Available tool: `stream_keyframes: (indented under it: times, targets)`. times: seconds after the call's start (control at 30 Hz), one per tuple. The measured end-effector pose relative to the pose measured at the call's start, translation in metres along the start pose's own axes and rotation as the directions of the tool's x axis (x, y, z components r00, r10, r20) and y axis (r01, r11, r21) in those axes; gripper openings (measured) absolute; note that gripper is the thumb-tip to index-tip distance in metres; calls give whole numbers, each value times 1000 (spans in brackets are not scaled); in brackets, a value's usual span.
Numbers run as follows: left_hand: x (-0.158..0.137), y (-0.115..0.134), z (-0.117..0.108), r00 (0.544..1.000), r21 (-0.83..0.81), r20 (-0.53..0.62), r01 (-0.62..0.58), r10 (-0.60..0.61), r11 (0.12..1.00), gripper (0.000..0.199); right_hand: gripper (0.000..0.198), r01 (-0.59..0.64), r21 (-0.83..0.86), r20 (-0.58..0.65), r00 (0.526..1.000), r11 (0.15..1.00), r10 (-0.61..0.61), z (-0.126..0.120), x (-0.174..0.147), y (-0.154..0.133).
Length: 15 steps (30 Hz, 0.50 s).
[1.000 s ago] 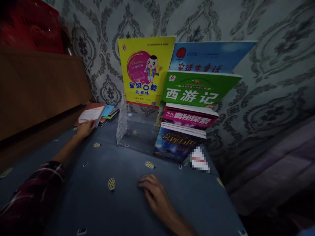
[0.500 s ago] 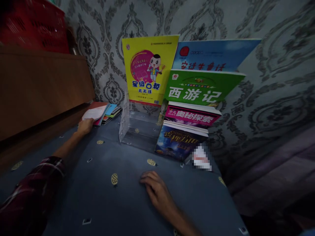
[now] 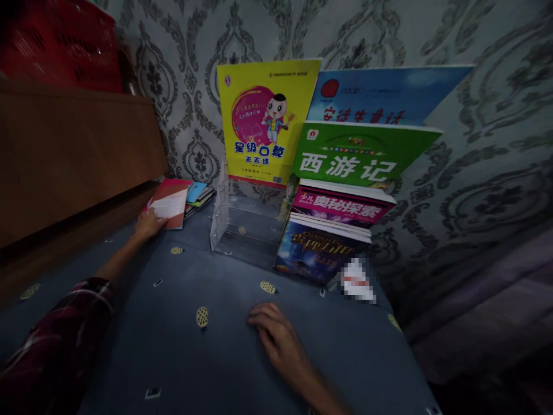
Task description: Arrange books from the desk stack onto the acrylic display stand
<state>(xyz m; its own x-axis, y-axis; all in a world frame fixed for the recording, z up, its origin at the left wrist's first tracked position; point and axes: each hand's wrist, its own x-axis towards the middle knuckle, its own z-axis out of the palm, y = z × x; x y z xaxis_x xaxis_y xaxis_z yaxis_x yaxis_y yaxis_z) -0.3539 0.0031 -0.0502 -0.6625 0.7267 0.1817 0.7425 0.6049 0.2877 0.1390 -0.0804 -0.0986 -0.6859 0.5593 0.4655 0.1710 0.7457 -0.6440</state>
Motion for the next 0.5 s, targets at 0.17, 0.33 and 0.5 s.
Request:
stream_keyframes:
  times: [0.17, 0.33, 0.5]
  targets:
    - [19, -16, -1, 990, -116, 54, 136, -130, 984, 90, 26, 15, 2, -8, 1000, 1000, -15, 0, 0, 1]
    - [28, -28, -5, 993, -234, 77, 107, -91, 966, 75, 26, 13, 12, -4, 1000, 1000, -13, 0, 1, 0]
    - [15, -37, -2, 991, -291, 117, 101, -69, 952, 60, 26, -2, 2, 0, 1000, 1000, 2, 1, 1, -1]
